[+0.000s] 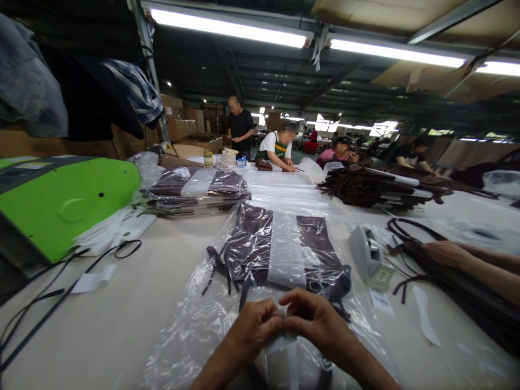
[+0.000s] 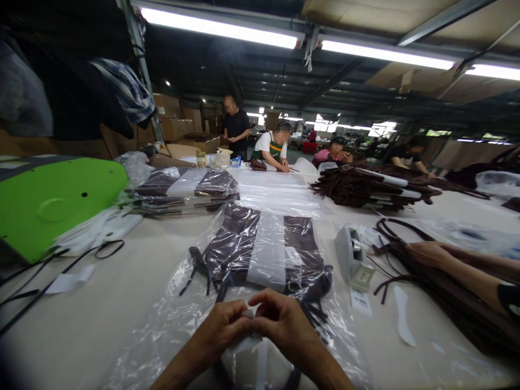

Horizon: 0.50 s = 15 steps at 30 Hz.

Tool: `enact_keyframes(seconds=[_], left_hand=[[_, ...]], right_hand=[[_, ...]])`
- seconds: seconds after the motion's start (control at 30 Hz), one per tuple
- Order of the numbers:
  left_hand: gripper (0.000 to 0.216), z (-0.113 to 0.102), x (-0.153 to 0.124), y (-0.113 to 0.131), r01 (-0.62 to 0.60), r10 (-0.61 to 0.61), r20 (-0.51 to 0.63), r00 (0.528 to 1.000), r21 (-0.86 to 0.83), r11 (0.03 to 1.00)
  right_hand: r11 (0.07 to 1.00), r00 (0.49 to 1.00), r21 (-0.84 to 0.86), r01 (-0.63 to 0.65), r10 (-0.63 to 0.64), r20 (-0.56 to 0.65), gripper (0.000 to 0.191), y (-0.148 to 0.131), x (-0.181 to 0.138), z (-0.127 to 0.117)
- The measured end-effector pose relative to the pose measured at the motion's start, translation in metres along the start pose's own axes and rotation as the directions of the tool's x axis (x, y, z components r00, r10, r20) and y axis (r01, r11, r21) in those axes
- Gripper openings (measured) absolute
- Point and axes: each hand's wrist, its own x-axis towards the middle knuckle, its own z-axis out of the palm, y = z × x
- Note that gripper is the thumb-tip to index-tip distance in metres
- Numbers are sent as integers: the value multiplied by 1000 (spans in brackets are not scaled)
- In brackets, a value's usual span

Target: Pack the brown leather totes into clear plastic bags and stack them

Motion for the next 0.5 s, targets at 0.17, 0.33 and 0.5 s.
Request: enact_keyframes(seconds=[0.17,0.33,0.5], left_hand=[[27,-3,-5,6,44,-35,74,997,-126,991],[21,-7,-1,8,51,-40,89,995,-125,991],[15,-12,2,16,-12,12,-14,1000,52,999]], right_hand=[[999,999,44,10,-12,43,30,-1,-6,-1],[992,996,122,-1,-9,86,32,-7,-6,-4],[999,999,25,31,-32,31,31,-15,-6,-6]])
